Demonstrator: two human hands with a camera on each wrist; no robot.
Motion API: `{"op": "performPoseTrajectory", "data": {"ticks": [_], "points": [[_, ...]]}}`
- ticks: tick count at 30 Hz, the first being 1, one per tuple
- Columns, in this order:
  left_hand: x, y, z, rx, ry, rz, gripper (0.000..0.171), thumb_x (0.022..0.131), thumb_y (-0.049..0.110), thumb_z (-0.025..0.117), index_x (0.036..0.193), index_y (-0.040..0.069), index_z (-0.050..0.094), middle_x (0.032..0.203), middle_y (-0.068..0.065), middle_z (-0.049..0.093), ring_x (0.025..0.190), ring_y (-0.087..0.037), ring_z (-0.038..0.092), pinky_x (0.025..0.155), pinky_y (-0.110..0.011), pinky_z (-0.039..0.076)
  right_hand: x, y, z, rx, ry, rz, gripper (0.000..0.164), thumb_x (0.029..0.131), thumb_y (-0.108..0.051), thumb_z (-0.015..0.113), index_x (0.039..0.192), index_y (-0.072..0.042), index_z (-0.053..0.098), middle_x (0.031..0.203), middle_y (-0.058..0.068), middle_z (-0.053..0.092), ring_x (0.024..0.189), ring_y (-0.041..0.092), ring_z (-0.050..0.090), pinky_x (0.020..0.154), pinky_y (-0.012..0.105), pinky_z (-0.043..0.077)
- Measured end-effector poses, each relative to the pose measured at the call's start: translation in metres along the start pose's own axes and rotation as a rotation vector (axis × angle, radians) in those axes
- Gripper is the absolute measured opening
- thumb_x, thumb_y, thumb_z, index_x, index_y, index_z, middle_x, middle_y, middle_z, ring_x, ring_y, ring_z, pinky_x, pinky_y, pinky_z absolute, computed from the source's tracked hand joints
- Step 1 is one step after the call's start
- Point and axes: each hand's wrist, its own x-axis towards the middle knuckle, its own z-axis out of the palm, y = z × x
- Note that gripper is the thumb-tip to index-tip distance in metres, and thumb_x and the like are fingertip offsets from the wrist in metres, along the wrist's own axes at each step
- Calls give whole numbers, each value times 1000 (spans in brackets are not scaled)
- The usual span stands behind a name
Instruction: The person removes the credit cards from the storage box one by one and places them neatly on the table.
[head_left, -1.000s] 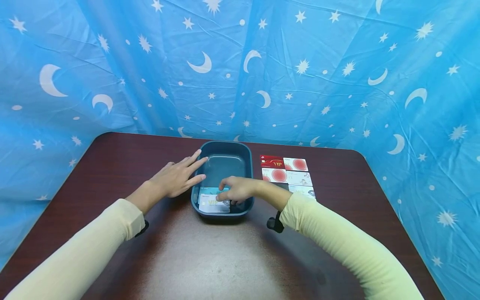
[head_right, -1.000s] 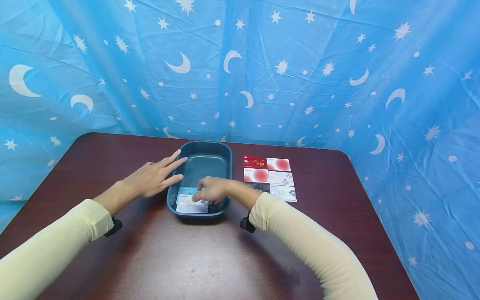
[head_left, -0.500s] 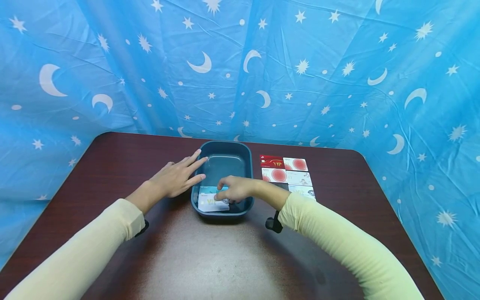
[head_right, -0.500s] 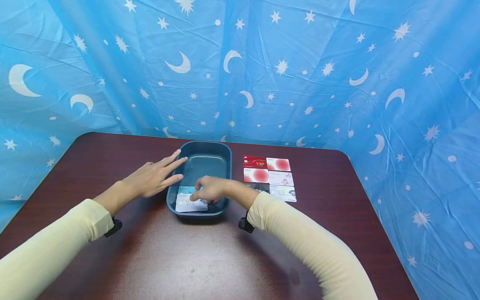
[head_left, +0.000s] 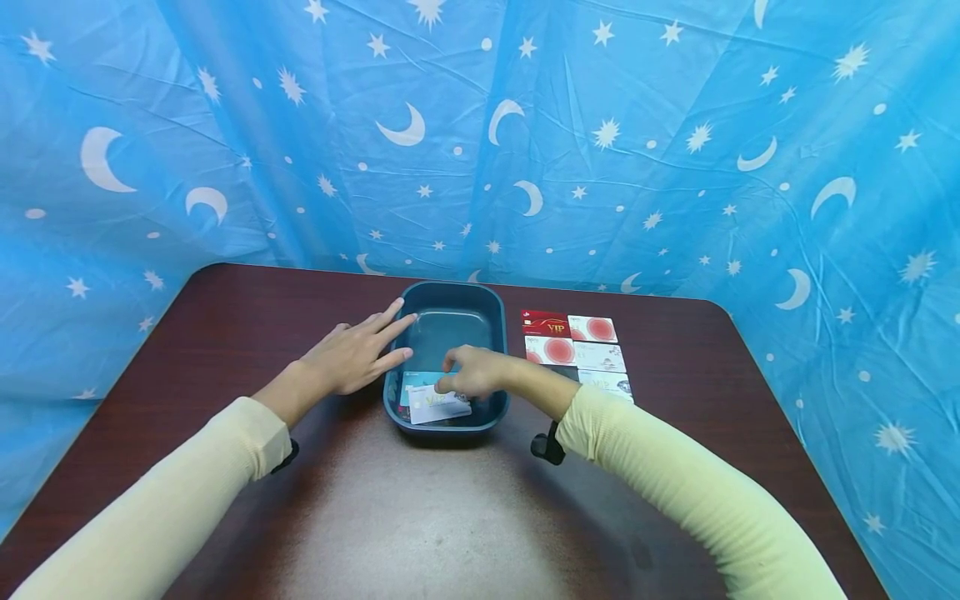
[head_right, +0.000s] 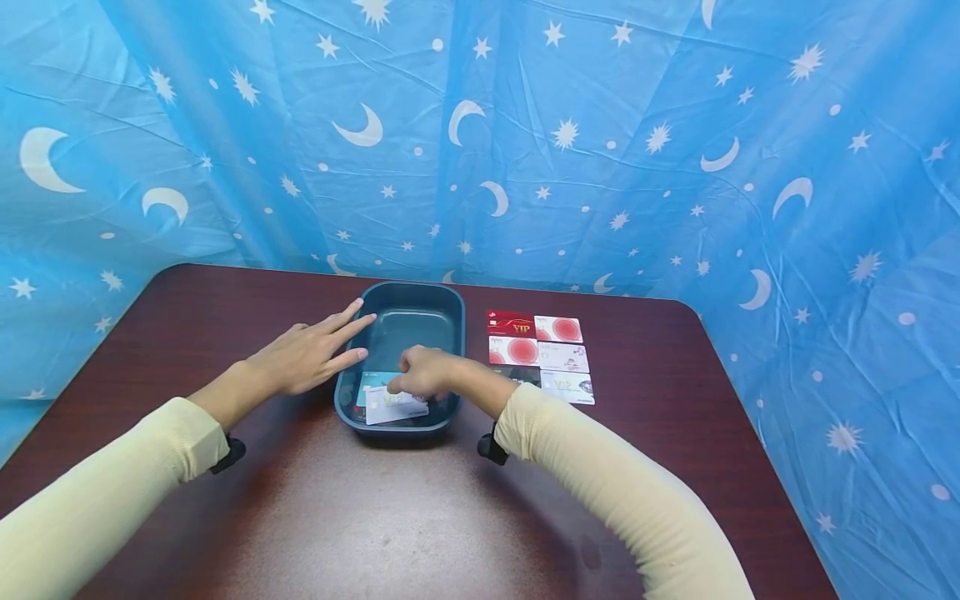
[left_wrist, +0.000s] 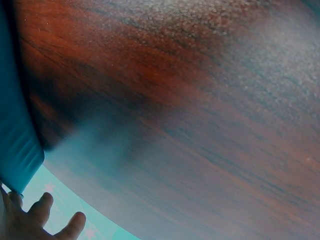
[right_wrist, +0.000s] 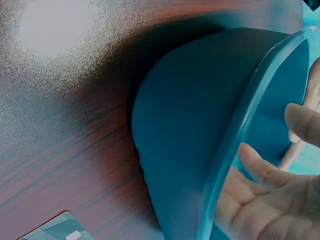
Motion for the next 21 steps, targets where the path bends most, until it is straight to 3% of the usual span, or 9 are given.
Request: {"op": "performPoseTrajectory", "data": {"ticks": [9,21], "points": [[0,-1,1,-9,-13,-8,66,105,49,42,159,18,25,166,-14,9,142,-43,34,102,-74,31,1,-3,4,-2,48,48,54,100,-33,60,144,-6,43,132,14,52,101,27,60,84,43,58],[0,-1,1,-9,-14,-5,66,105,49,42,160,18,24,167,-14,9,143,-43,34,102,-73,32,6,-8,7,36,51,14,54,100,-32,60,143,-4,44,132,13,53,105,24,59,86,39,57]]}}
